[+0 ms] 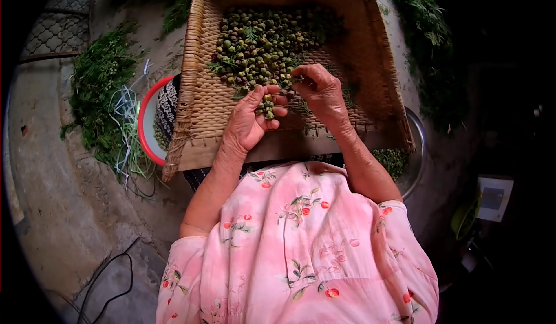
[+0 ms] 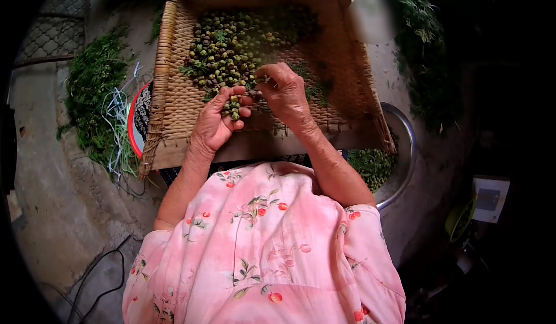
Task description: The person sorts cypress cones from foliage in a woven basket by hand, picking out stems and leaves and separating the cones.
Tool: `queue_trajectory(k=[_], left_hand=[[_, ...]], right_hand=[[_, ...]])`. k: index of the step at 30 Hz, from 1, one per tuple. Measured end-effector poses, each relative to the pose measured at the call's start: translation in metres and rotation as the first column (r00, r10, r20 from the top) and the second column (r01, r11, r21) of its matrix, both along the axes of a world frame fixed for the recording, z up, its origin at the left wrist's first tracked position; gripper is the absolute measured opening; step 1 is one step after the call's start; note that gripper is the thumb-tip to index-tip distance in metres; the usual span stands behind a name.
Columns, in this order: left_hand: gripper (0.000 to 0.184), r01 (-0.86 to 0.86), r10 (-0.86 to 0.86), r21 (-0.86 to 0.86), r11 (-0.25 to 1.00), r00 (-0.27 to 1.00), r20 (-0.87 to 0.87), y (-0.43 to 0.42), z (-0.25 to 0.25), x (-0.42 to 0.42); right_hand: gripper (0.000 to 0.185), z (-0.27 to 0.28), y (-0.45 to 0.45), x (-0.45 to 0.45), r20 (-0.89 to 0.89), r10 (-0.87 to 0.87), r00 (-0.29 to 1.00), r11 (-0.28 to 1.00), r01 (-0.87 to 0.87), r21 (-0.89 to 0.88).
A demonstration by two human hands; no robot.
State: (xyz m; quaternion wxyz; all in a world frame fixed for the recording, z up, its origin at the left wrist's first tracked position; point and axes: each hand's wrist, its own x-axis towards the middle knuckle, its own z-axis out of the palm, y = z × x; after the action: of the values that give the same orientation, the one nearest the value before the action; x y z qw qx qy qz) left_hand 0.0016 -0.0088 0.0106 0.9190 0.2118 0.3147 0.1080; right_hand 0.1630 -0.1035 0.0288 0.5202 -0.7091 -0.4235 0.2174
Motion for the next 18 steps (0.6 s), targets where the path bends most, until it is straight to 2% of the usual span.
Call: queue_trajectory(k=[1,2,3,5,7,8,9,11,12,14,18], left_hand=[[0.036,0.001,-0.001,-0.001,1.0,1.0,0.0,-0.001,0.001,0.002],[0.035,-0.039,0.039,-0.003,0.999,0.999,-0.023,-0.003,0.002,0.003],[0.034,-0.079,0.079,-0.004,0.997,0.996,-0.046,-0.004,0.003,0.003],[0.036,-0.079,0.079,-0.018,0.997,0.997,0.0,-0.002,0.002,0.003],[0.028,-0.024,0.025,0.022,0.999,1.0,-0.013,-0.001,0.002,0.001],[0.026,-0.024,0.024,0.008,1.0,0.999,-0.04,-0.001,0.007,0.001],[0.026,-0.025,0.025,0.008,1.0,0.999,-0.04,-0.001,0.007,0.0],[0.026,-0.008,0.007,-0.02,1.0,1.0,-0.024,0.0,0.007,-0.001],[0.026,-0.008,0.007,-0.02,1.0,1.0,-0.024,0.0,0.007,-0.001],[0.027,0.0,0.0,-0.022,1.0,1.0,-0.005,0.001,0.008,-0.001],[0.027,-0.02,0.02,-0.013,1.0,1.0,-0.01,0.0,0.008,-0.002]], right_hand=[[0.024,0.006,0.0,-0.008,-0.127,0.041,0.991,0.999,-0.038,0.019],[0.027,0.007,0.001,-0.013,-0.136,0.099,0.986,0.994,-0.093,0.05],[0.026,0.014,0.002,-0.014,-0.057,0.221,0.974,0.975,-0.219,0.033],[0.027,0.017,0.004,-0.021,-0.205,0.232,0.951,0.973,-0.227,0.045],[0.024,0.011,0.008,-0.019,-0.401,0.103,0.91,0.995,-0.091,0.05],[0.021,0.007,0.011,-0.012,-0.169,0.047,0.985,0.998,-0.037,0.06],[0.018,-0.012,0.016,-0.001,0.093,-0.007,0.996,0.997,0.0,0.073],[0.014,-0.032,0.022,0.011,0.295,-0.086,0.952,0.996,0.093,-0.009],[0.014,-0.037,0.025,0.014,0.295,-0.086,0.952,0.996,0.093,-0.009],[0.012,-0.04,0.029,0.017,0.478,0.01,0.878,0.986,0.071,-0.151],[0.02,-0.039,0.03,0.016,0.549,0.043,0.835,0.978,0.079,-0.195]])
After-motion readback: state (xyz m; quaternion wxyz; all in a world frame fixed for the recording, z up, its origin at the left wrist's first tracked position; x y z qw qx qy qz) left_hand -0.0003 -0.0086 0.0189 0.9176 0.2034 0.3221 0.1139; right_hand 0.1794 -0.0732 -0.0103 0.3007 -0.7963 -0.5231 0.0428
